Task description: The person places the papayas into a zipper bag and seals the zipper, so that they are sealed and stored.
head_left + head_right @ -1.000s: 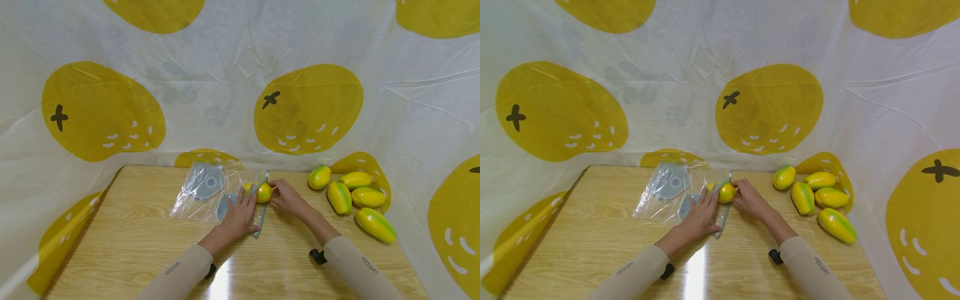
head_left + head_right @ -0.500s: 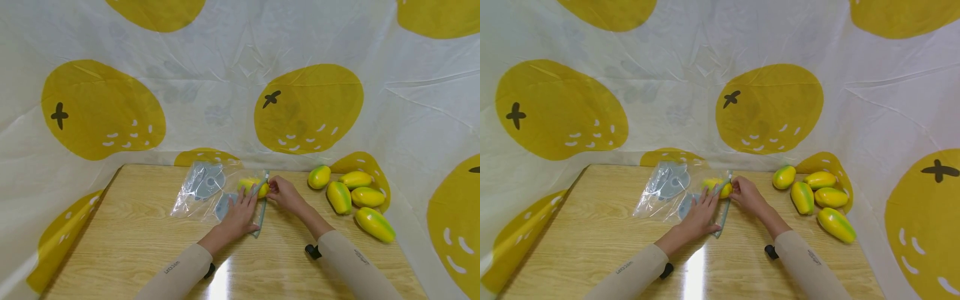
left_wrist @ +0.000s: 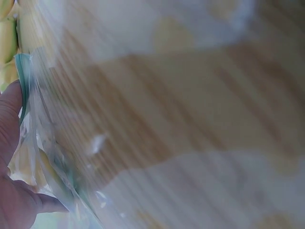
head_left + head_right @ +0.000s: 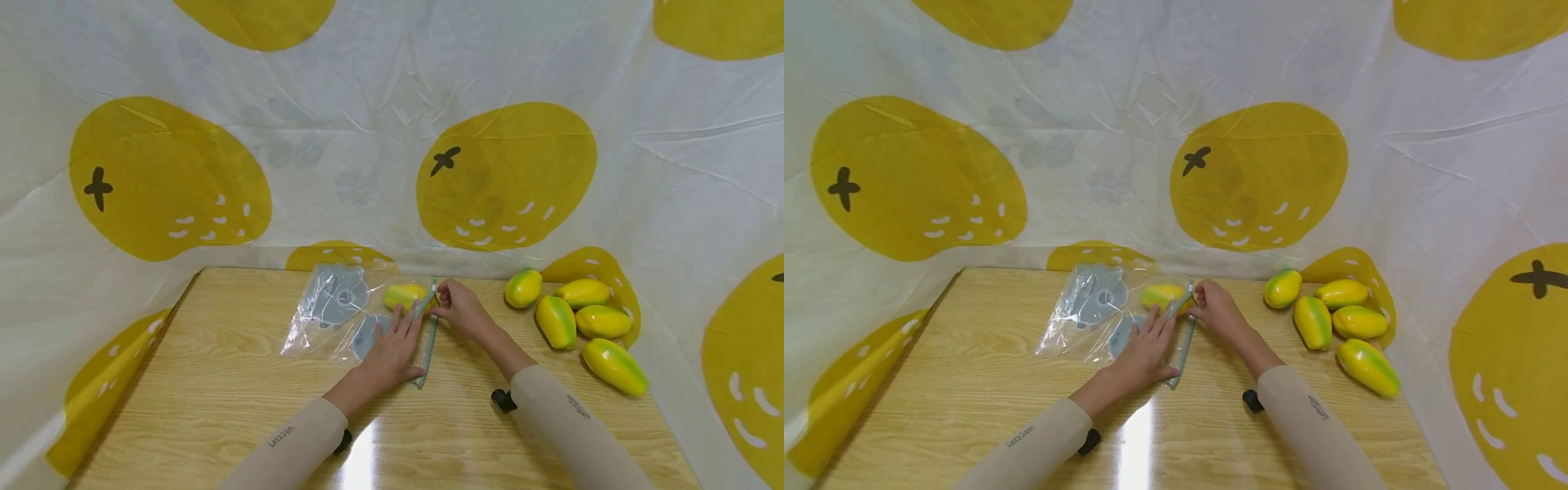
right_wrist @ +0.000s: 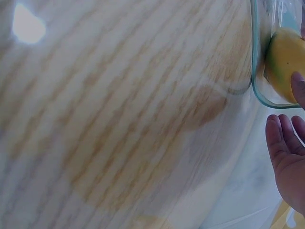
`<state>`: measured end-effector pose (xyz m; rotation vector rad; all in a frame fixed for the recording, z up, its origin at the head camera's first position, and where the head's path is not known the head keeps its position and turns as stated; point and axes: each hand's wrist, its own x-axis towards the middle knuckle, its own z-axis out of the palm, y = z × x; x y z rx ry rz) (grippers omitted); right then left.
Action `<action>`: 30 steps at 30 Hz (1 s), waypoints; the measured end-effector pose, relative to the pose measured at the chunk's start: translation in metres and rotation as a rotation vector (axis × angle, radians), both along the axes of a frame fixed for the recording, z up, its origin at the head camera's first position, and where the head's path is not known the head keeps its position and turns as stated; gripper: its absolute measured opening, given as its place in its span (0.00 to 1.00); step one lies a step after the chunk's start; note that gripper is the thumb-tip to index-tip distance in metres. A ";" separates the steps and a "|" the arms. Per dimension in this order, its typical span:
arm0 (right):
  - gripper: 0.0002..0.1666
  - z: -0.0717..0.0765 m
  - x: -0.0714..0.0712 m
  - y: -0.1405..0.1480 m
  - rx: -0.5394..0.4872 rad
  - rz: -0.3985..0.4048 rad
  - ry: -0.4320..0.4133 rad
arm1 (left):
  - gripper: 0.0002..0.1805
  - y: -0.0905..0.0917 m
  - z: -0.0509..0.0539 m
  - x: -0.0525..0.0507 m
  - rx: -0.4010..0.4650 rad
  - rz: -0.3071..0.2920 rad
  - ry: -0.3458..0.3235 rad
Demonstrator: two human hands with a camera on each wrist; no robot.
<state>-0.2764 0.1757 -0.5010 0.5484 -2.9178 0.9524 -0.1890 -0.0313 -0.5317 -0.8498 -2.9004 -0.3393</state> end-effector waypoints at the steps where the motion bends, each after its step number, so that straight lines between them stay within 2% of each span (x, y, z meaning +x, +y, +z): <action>1: 0.27 0.000 -0.001 0.000 0.001 -0.001 -0.001 | 0.69 0.000 0.000 0.000 -0.003 0.002 -0.003; 8: 0.28 0.001 -0.002 0.000 0.001 -0.001 -0.042 | 0.72 0.000 -0.004 -0.002 -0.008 0.016 -0.030; 14: 0.29 0.005 0.006 0.012 -0.037 0.001 -0.081 | 0.72 -0.002 -0.002 0.000 0.059 0.026 -0.081; 21: 0.29 0.017 0.023 0.043 -0.033 0.010 -0.079 | 0.75 -0.005 -0.001 0.001 0.149 0.019 -0.128; 30: 0.33 0.040 0.055 0.096 0.046 -0.067 -0.004 | 0.74 -0.008 0.002 -0.001 0.138 0.014 -0.120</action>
